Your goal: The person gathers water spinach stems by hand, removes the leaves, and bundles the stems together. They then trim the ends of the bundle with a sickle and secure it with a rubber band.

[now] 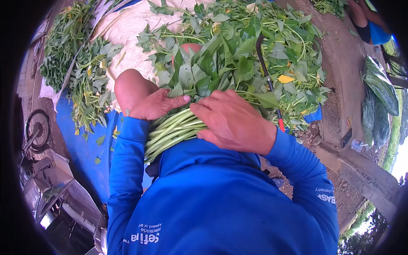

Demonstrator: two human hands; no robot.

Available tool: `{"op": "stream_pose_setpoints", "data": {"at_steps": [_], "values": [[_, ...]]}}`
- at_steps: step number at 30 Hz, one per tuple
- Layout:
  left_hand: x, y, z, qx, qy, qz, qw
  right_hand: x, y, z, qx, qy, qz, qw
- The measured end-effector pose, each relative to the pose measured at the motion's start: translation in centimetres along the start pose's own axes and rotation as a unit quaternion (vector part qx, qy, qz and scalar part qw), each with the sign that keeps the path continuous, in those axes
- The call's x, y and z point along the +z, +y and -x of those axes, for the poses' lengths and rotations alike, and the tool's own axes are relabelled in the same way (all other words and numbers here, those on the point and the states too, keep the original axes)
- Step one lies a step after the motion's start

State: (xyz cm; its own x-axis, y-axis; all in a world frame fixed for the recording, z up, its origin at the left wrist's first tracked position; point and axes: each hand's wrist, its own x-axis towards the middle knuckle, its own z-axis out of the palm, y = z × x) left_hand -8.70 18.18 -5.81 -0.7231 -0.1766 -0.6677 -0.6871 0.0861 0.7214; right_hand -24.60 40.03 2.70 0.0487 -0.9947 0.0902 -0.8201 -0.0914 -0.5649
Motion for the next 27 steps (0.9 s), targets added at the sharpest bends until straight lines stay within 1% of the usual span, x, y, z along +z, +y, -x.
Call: {"op": "stream_pose_setpoints", "data": {"at_steps": [1,3,4,7,10,11,12,13,14,15,18,21,22,25,27], "values": [[0.2,0.2,0.3,0.009,0.022,-0.012,1.0,0.0,-0.5,0.6,0.01,-0.023,-0.008,1.0],[0.0,0.1,0.1,0.003,0.004,-0.048,0.999,-0.2,-1.2,1.4,0.029,-0.067,-0.024,0.997],[-0.2,0.4,0.0,0.002,-0.006,-0.067,0.998,-0.1,-1.2,1.6,0.047,-0.071,-0.058,0.995],[-1.6,2.9,-1.0,-0.043,-0.141,-0.211,0.966,1.0,-1.1,1.4,0.104,-0.064,-0.063,0.99],[-1.4,2.2,-1.5,0.004,-0.149,-0.025,0.988,0.2,-1.1,-0.3,0.12,-0.187,-0.045,0.974],[-0.7,-1.5,-3.2,-0.023,-0.126,0.02,0.992,0.2,-0.5,-2.4,0.085,-0.162,-0.043,0.982],[0.2,-2.9,-3.5,-0.026,-0.136,0.093,0.986,0.3,-0.6,-1.3,0.077,-0.152,-0.054,0.984],[-0.1,-1.8,-2.3,-0.011,-0.204,0.115,0.972,0.8,-0.5,-1.1,0.065,-0.139,-0.068,0.986],[-0.4,-0.8,-1.7,-0.005,-0.192,0.057,0.98,1.3,-0.3,-1.3,0.055,-0.127,-0.079,0.987],[-0.5,-0.1,-1.4,0.0,-0.187,0.0,0.982,1.3,-0.4,-1.8,0.048,-0.134,-0.082,0.986],[-0.1,-1.5,-2.4,0.06,-0.215,0.026,0.974,0.5,-0.3,-2.2,0.045,-0.161,-0.089,0.982],[-0.1,-1.8,-2.9,0.061,-0.258,0.05,0.963,0.8,-0.2,-2.5,0.039,-0.175,-0.097,0.979],[0.5,-2.2,-2.9,0.071,-0.275,0.136,0.949,0.8,-0.3,-2.5,0.041,-0.179,-0.087,0.979],[0.6,-2.3,-2.5,0.134,-0.242,0.109,0.955,0.7,-1.0,-2.7,0.043,-0.171,-0.061,0.982],[0.5,-2.3,-2.5,0.167,-0.237,0.13,0.948,0.6,-1.6,-2.5,0.04,-0.144,-0.039,0.988]]}}
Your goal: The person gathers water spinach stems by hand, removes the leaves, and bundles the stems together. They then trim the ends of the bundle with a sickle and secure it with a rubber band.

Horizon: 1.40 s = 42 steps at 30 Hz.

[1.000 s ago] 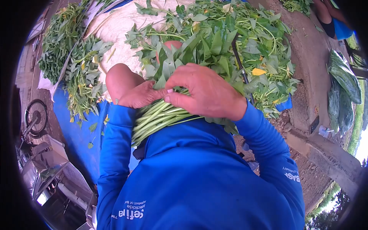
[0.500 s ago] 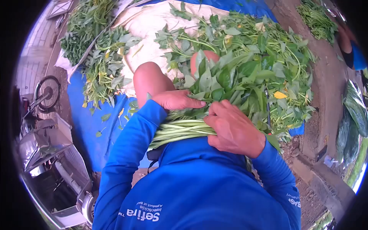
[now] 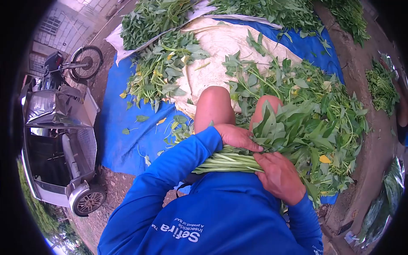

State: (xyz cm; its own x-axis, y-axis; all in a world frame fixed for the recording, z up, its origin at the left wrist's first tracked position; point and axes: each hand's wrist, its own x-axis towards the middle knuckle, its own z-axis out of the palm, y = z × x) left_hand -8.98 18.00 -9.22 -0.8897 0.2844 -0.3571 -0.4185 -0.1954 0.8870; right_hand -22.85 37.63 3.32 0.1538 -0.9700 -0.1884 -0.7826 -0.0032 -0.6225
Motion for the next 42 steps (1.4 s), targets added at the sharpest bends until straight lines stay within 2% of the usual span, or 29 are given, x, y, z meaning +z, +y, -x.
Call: {"op": "stream_pose_setpoints", "data": {"at_steps": [2,3,6,9,11,12,13,14,15,17,19,22,23,25,27,28,29,30,32,33,34,35,36,37,40,42], "values": [[-0.5,0.2,0.5,0.032,0.001,0.01,0.999,0.1,-0.4,0.0,-0.017,0.039,0.028,0.999],[-0.6,2.0,1.3,-0.025,0.024,-0.032,0.999,0.1,-0.5,-0.2,-0.022,0.054,0.042,0.997],[-0.7,5.3,3.5,-0.115,0.151,-0.15,0.97,-0.3,-0.8,-0.9,-0.057,0.105,0.086,0.989],[-2.3,6.8,4.7,-0.083,0.126,-0.161,0.975,-0.4,-1.4,-2.0,-0.09,0.176,0.122,0.973],[-1.1,10.5,6.2,-0.091,0.184,-0.264,0.942,0.6,-0.7,-2.5,-0.087,0.202,0.137,0.966],[-2.1,7.7,5.0,-0.048,0.215,-0.275,0.936,1.4,0.3,-3.0,-0.082,0.21,0.145,0.963],[-1.6,7.2,4.6,0.1,0.197,-0.237,0.946,2.6,0.8,-2.6,-0.078,0.215,0.147,0.962],[-2.3,5.6,3.9,0.048,0.207,-0.255,0.943,3.3,0.4,-1.7,-0.062,0.215,0.165,0.961],[-2.1,4.2,3.4,0.113,0.239,-0.286,0.921,3.6,-0.1,-1.2,-0.055,0.22,0.183,0.957],[-1.9,3.5,3.4,0.015,0.258,-0.31,0.915,3.6,-0.2,-0.1,-0.042,0.214,0.193,0.957],[-0.9,4.6,3.8,-0.04,0.283,-0.334,0.898,3.8,-0.9,1.0,-0.023,0.189,0.167,0.967],[0.7,6.8,3.8,-0.111,0.261,-0.443,0.85,2.9,-1.0,2.2,-0.021,0.067,0.096,0.993],[1.0,6.0,3.7,-0.046,0.272,-0.491,0.827,2.1,-1.3,2.6,0.007,0.014,0.061,0.998],[1.6,3.7,3.9,0.085,0.287,-0.576,0.761,-1.4,-1.7,3.9,-0.025,-0.06,0.0,0.998],[3.6,4.6,4.2,0.061,0.302,-0.602,0.737,-5.4,-1.8,4.8,-0.055,-0.122,-0.069,0.989],[4.3,5.0,4.1,0.051,0.308,-0.614,0.725,-8.0,-1.3,4.2,-0.065,-0.106,-0.114,0.986],[3.7,3.5,4.2,0.057,0.285,-0.658,0.695,-10.7,-0.5,3.1,-0.064,-0.051,-0.156,0.984],[4.2,3.6,4.0,0.065,0.296,-0.657,0.69,-13.5,1.2,0.9,-0.055,0.031,-0.191,0.979],[5.3,4.2,3.9,0.084,0.324,-0.659,0.673,-18.9,6.7,-6.4,-0.041,0.212,-0.272,0.938],[5.4,4.2,3.7,0.087,0.319,-0.646,0.688,-20.3,9.8,-10.8,-0.039,0.259,-0.327,0.908],[5.6,4.6,3.7,0.08,0.315,-0.656,0.681,-20.2,12.3,-14.7,-0.022,0.238,-0.382,0.893],[5.8,4.9,3.9,0.072,0.312,-0.663,0.676,-17.9,13.6,-18.0,0.008,0.164,-0.417,0.894],[6.0,5.0,4.0,0.062,0.312,-0.668,0.673,-14.5,14.2,-20.4,0.046,0.025,-0.427,0.903],[5.9,4.8,4.0,0.074,0.322,-0.669,0.666,-11.6,10.4,-19.5,0.155,-0.012,-0.388,0.909],[4.1,2.6,4.2,0.091,0.331,-0.661,0.668,-6.6,7.9,-17.6,0.056,-0.206,-0.27,0.939],[3.6,2.6,4.5,0.065,0.322,-0.652,0.684,-4.3,8.0,-16.5,-0.013,-0.331,-0.192,0.924]]}}
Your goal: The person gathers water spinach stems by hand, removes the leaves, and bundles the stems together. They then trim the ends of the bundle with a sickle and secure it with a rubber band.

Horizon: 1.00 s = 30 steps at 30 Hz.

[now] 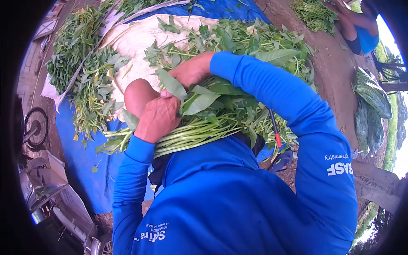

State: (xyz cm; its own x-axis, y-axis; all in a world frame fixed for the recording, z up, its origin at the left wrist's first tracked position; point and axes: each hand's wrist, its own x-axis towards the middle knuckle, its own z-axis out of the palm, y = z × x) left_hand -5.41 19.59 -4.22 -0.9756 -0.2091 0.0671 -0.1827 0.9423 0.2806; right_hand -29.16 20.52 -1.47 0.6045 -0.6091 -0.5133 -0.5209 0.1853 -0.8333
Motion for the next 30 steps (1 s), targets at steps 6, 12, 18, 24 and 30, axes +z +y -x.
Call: {"op": "stream_pose_setpoints", "data": {"at_steps": [6,12,18,24,30], "values": [[-1.9,0.0,-1.5,-0.046,-0.037,0.096,0.994,2.8,-0.6,3.7,0.099,0.107,0.337,0.93],[-3.2,-1.8,-1.5,-0.079,-0.109,0.297,0.945,7.3,0.2,5.4,-0.016,0.246,0.38,0.892],[-1.8,-1.0,-0.7,-0.073,-0.128,0.224,0.963,7.6,-1.7,8.4,0.077,0.235,0.332,0.91],[-1.3,0.1,-0.7,-0.04,-0.012,0.172,0.984,11.2,2.3,7.8,0.0,0.402,0.503,0.766],[-1.0,1.0,-1.8,-0.087,-0.108,0.173,0.975,10.5,2.3,11.2,0.046,0.4,0.442,0.802]]}}
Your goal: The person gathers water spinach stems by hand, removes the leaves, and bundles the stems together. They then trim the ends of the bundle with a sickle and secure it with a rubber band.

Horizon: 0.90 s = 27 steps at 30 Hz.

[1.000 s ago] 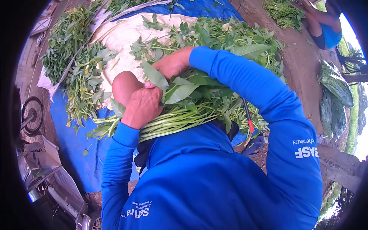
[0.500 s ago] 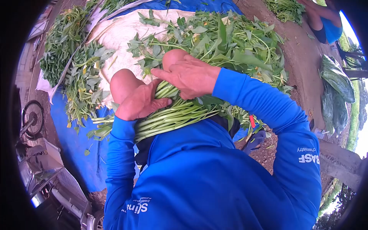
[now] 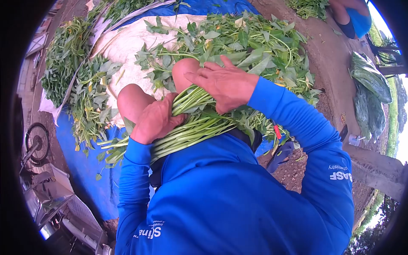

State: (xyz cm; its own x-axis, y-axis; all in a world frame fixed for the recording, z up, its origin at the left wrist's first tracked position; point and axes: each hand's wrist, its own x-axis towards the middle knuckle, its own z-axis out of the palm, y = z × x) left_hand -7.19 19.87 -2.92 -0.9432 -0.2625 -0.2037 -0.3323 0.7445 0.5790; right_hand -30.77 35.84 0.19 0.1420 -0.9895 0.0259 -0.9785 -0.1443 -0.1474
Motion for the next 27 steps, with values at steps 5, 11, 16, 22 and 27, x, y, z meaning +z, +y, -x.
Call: {"op": "stream_pose_setpoints", "data": {"at_steps": [5,11,16,22,27], "values": [[-2.4,1.2,1.6,0.021,-0.053,0.069,0.996,2.4,-1.2,2.7,0.035,0.015,0.107,0.994],[1.0,3.6,7.6,-0.018,0.01,0.026,0.999,8.5,0.7,9.0,0.13,0.219,0.097,0.962],[0.5,4.0,7.5,-0.049,-0.025,0.008,0.998,2.8,7.9,12.1,0.318,0.087,0.239,0.913],[1.5,4.0,7.6,-0.008,0.031,-0.003,1.0,-9.7,-3.5,2.7,0.159,0.412,-0.195,0.876],[1.1,1.5,10.4,-0.051,0.034,0.033,0.998,6.0,-12.0,-10.6,0.133,-0.049,-0.576,0.805]]}}
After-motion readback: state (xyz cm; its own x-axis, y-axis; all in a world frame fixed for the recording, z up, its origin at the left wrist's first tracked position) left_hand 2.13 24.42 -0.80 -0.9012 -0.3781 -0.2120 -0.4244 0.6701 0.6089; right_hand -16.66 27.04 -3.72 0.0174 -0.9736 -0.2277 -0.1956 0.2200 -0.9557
